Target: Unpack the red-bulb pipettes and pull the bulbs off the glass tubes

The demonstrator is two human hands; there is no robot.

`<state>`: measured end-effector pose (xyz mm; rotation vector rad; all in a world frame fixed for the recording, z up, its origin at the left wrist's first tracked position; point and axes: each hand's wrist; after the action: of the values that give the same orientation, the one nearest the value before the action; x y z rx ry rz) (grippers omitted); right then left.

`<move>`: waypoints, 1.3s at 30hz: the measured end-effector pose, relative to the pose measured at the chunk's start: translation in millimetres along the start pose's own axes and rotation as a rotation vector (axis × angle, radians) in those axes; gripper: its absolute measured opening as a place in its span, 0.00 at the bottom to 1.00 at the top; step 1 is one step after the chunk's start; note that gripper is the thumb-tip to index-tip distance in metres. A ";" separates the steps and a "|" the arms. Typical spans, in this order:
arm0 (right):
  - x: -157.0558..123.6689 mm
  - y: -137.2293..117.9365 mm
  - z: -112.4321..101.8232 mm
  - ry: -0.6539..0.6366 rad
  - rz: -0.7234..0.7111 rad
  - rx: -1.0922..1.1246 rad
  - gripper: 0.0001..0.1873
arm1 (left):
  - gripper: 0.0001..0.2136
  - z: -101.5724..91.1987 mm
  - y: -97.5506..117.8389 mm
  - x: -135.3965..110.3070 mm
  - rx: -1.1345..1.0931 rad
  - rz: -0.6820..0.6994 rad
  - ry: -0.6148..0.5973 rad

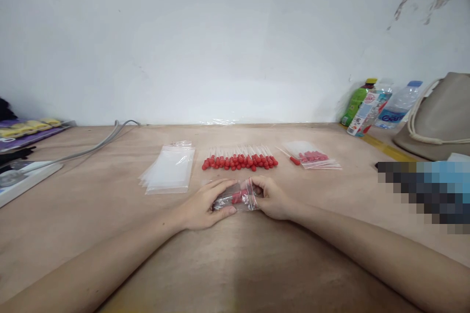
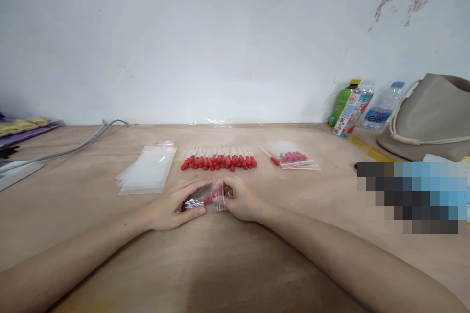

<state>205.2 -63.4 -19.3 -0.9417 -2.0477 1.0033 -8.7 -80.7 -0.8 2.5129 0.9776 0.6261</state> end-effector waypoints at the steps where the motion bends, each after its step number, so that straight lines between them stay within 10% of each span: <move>1: -0.9 -0.8 -2.4 0.003 0.014 0.006 0.07 | 0.25 -0.5 0.1 -0.6 0.006 -0.009 -0.009; 17: -1.6 -0.1 -96.5 0.115 0.163 0.118 0.18 | 0.22 -9.2 3.2 -6.5 0.175 0.053 -0.267; 25: -5.9 11.8 -148.0 0.730 -0.153 -0.407 0.14 | 0.21 -8.3 9.3 -5.3 0.275 0.016 -0.244; 30: -5.7 56.4 -116.8 0.492 -0.256 -0.880 0.15 | 0.20 -2.1 9.7 -0.8 0.168 -0.134 0.025; 39: -3.8 59.2 -117.3 0.144 -0.244 -0.966 0.19 | 0.10 -2.7 -1.4 6.3 0.042 -0.247 0.267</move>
<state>318.7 2.4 -12.8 -1.1146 -2.4393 -0.2482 -6.7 -74.8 2.5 2.3301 1.3829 0.8844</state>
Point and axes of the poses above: each hand's wrist, its own x-axis towards the middle knuckle, its own z-axis out of the palm, y = z × x, and after that the axes turned 6 degrees about -x, right-handed
